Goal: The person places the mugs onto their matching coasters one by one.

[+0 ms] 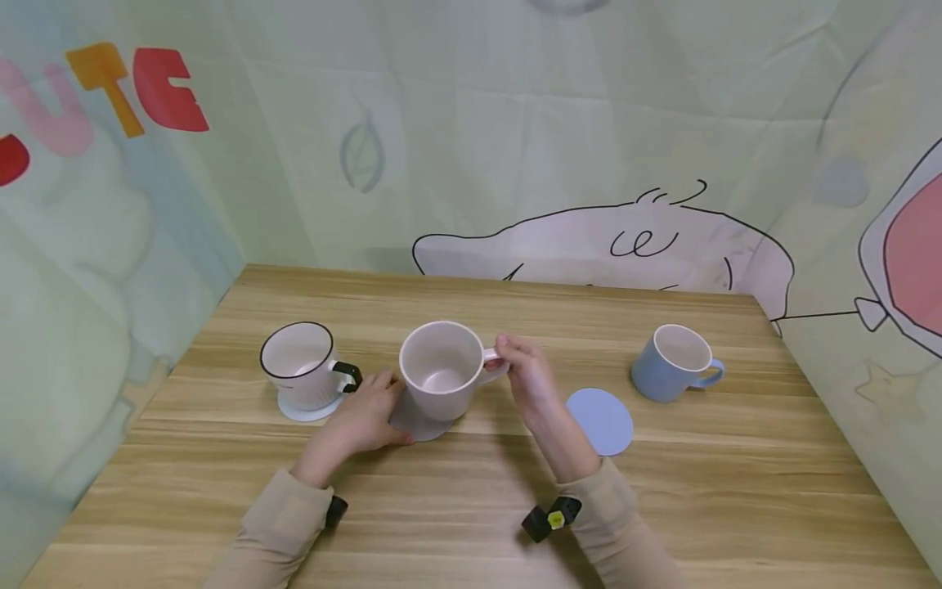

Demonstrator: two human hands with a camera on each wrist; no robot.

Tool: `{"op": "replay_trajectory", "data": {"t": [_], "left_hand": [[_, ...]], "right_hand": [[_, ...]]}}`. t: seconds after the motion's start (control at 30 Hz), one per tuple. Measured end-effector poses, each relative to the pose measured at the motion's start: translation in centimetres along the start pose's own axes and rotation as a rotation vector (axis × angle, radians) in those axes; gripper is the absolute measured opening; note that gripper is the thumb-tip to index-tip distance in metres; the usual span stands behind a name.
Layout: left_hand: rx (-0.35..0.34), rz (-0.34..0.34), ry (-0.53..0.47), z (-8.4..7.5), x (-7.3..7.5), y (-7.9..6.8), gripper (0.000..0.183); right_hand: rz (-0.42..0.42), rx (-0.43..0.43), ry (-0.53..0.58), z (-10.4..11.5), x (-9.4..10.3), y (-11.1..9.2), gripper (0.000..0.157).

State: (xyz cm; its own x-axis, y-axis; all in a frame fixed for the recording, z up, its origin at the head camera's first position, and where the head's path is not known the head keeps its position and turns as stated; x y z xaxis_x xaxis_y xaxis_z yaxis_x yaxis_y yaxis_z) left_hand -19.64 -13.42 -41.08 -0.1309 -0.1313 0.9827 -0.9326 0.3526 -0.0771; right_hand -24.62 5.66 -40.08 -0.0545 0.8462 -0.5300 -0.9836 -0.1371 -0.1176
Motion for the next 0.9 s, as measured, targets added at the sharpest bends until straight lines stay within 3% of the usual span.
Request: {"op": "replay_trajectory", "data": {"t": [0.4, 0.9], "left_hand": [[0.018, -0.008, -0.015, -0.1, 0.3, -0.3, 0.085], [0.121, -0.071, 0.006, 0.0, 0.1, -1.1, 0.087]], "right_hand": [[0.009, -0.023, -0.007, -1.2, -0.2, 0.1, 0.043], [0.019, -0.036, -0.013, -2.5, -0.8, 0.4, 0.042]]}}
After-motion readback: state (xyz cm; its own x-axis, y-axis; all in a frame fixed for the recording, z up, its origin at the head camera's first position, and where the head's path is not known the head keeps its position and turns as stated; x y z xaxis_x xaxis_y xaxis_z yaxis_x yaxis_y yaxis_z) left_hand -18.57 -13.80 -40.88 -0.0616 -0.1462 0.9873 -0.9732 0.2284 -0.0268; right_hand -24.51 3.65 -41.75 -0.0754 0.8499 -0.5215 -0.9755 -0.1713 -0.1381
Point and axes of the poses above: each hand's wrist, its own y-axis towards the middle knuckle, its own x-axis out of the back of the hand, z = x × y, the point moved 8 cm from there along y, towards the middle knuckle, and after that the axes turned 12 degrees about y, right-handed, at the moved point
